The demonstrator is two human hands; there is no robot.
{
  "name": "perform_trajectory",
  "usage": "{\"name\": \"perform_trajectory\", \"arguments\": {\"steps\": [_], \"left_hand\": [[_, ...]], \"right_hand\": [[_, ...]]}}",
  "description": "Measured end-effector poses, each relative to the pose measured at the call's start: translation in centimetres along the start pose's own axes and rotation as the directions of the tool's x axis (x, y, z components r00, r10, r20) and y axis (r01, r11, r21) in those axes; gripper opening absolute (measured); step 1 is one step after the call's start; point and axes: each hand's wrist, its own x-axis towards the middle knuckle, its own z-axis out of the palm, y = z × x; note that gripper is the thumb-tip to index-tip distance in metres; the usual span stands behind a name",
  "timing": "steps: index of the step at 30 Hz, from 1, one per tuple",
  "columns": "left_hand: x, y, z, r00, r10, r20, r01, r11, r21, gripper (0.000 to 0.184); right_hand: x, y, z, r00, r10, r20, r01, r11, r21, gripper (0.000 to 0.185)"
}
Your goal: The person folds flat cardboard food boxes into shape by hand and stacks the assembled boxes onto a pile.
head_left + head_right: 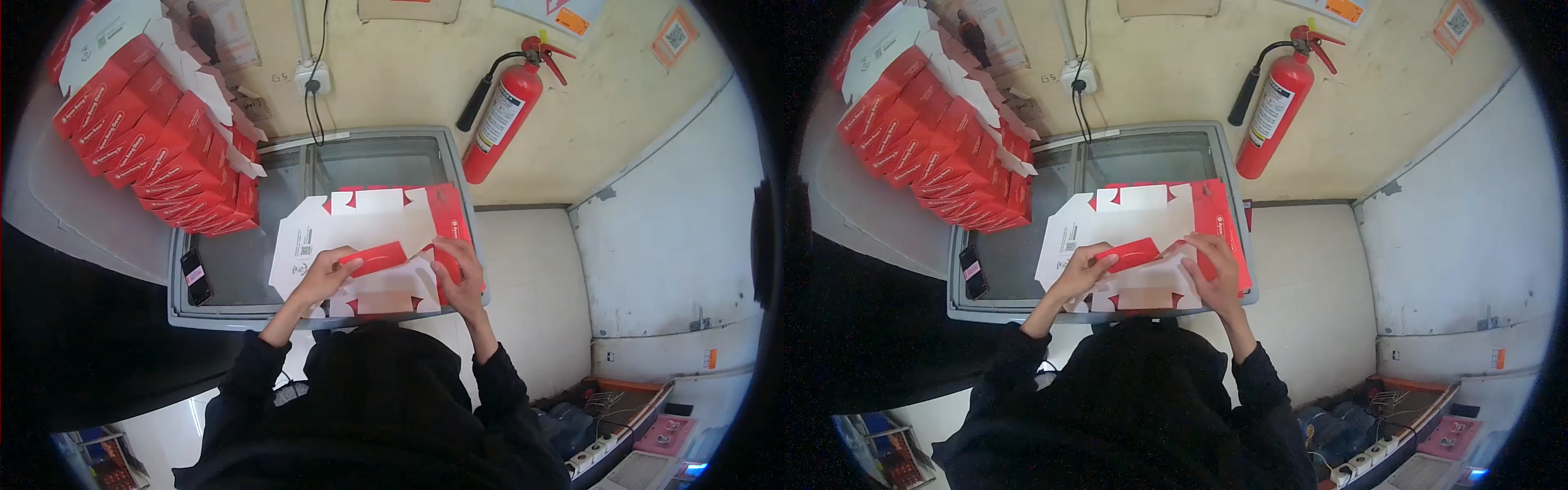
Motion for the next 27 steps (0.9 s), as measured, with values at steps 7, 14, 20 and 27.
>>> {"name": "perform_trajectory", "arguments": {"steps": [7,14,20,27], "left_hand": [[0.9,2.2,0.1,0.994,0.049,0.098,-0.068,0.977,0.203,0.036],[0.7,4.5,-0.4,0.981,0.101,0.166,-0.159,0.91,0.383,0.023],[-3.9,4.5,-2.7,0.924,0.382,0.002,-0.349,0.844,0.407,0.018],[-4.2,6.1,-3.0,0.922,0.135,-0.364,0.21,0.614,0.761,0.023]], "right_hand": [[1.7,-2.4,4.3,0.999,-0.04,0.033,0.048,0.947,-0.316,0.012],[3.0,-2.1,3.6,0.924,-0.099,0.368,0.225,0.922,-0.315,0.007],[4.6,-2.5,2.5,0.907,0.109,0.407,0.005,0.963,-0.268,0.008],[4.8,-4.0,5.0,0.9,-0.006,0.435,0.121,0.964,-0.237,0.016]]}}
